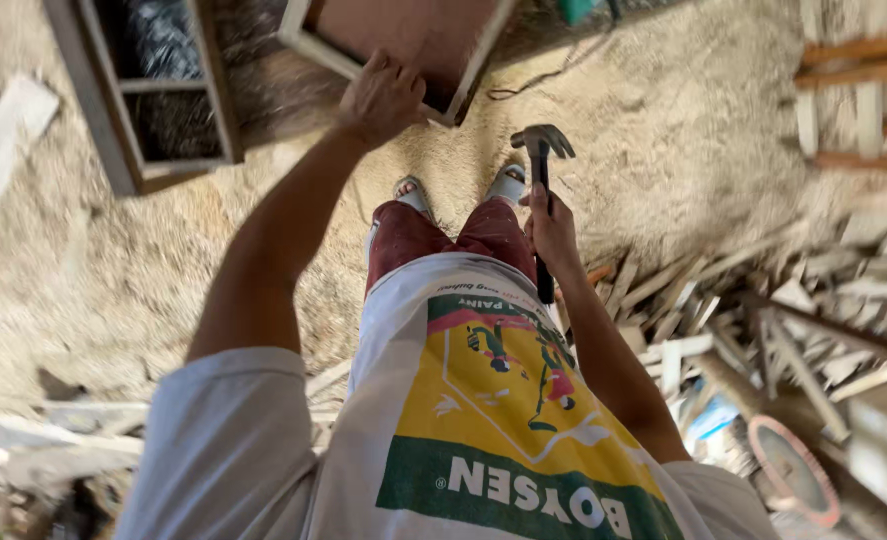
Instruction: The person assembles a wooden frame by hammering nails into the corners of wooden planks. They then use a green electric planer to smooth the edges of the frame and individual planks. The person repeats this process for multiple frames, occasionally picking up and moving the pieces.
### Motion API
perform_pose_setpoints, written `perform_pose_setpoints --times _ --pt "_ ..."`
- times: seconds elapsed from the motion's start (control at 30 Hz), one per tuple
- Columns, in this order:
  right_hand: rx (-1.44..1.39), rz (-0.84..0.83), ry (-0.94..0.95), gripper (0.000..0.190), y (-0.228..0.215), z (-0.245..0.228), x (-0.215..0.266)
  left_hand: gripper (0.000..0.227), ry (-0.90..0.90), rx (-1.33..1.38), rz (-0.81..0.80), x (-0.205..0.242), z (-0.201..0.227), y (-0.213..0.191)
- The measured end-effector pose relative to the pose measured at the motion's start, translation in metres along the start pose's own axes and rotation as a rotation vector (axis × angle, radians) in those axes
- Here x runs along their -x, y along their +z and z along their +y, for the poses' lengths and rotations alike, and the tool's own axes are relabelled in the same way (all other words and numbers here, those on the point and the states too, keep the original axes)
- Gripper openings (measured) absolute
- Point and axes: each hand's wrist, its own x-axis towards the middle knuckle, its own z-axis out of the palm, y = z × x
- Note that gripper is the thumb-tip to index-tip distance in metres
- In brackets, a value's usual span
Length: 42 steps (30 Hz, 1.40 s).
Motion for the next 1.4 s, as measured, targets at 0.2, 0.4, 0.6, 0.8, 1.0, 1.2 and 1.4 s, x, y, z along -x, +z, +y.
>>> perform_pose_setpoints --times 0.2,0.4,0.6,0.8,1.0,1.2,1.4 --pt "-0.153 0.050 -0.096 0.047 -0.018 -0.006 -0.009 0.052 -0.142 0.371 0.492 -0.054 0.049 0.018" --pt "0.030 0.099 -0.360 0.040 -0.025 -0.010 -0.025 0.035 -0.493 1.000 0.303 -0.114 0.041 0.040" --pt "0.521 -0.015 -0.274 0.031 -0.005 -0.049 -0.015 0.035 -0.471 0.918 -0.139 -0.156 0.024 0.034" --pt "0.612 0.014 -0.609 0.031 0.038 -0.081 -0.014 0.039 -0.342 0.888 -0.267 -0.173 0.022 0.015" --pt "0.603 0.118 -0.370 0.032 0.052 -0.081 -0.029 0.035 -0.429 0.934 -0.285 -0.160 0.014 0.005" --pt "0.578 0.038 -0.556 0.033 0.054 -0.079 -0.025 0.034 -0.439 1.052 -0.243 -0.173 0.010 0.010" --pt "0.553 0.037 -0.371 0.029 0.053 -0.075 -0.027 0.031 -0.440 1.154 -0.298 -0.175 0.009 0.038"
